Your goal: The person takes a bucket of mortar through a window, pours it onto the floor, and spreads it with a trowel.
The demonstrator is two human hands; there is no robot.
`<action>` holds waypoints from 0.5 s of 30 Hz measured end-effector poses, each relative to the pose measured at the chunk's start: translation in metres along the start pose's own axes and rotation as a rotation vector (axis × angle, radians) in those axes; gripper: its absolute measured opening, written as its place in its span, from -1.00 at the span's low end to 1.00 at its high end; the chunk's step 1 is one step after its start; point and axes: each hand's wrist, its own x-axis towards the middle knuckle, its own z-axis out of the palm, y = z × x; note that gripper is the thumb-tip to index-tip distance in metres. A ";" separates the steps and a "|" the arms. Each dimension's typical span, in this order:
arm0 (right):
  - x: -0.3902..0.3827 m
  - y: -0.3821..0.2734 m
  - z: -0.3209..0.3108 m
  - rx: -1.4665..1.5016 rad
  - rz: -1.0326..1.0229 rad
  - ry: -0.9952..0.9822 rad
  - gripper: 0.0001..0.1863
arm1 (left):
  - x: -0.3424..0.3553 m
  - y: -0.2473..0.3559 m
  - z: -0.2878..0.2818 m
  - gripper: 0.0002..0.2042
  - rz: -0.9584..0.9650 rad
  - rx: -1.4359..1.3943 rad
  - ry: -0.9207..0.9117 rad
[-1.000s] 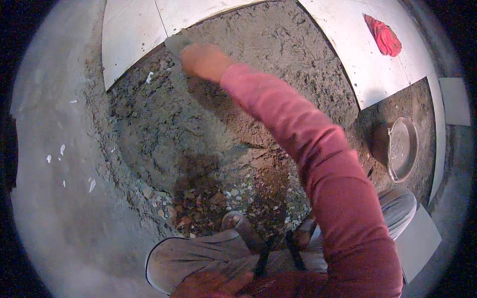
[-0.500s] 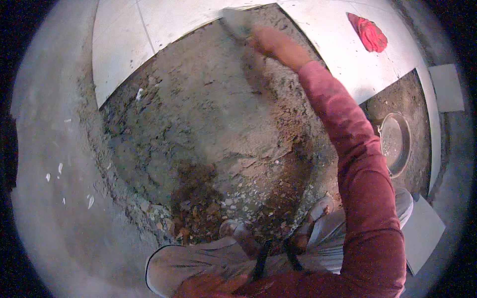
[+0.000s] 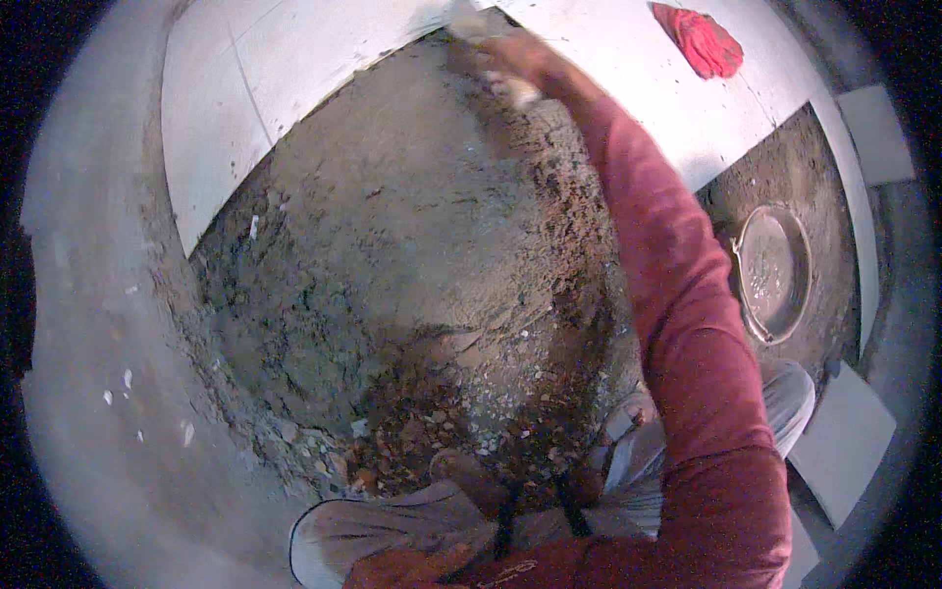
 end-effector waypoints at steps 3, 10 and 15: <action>0.019 -0.015 0.067 0.738 0.176 0.088 -0.64 | 0.009 0.011 -0.013 -0.59 -0.050 0.047 -0.006; -0.010 0.031 0.084 1.306 0.220 0.381 -0.76 | 0.069 0.041 -0.082 -0.58 0.029 0.490 0.069; -0.043 0.006 0.085 1.151 0.134 0.480 -0.74 | 0.145 0.101 -0.174 -0.66 0.241 0.786 0.446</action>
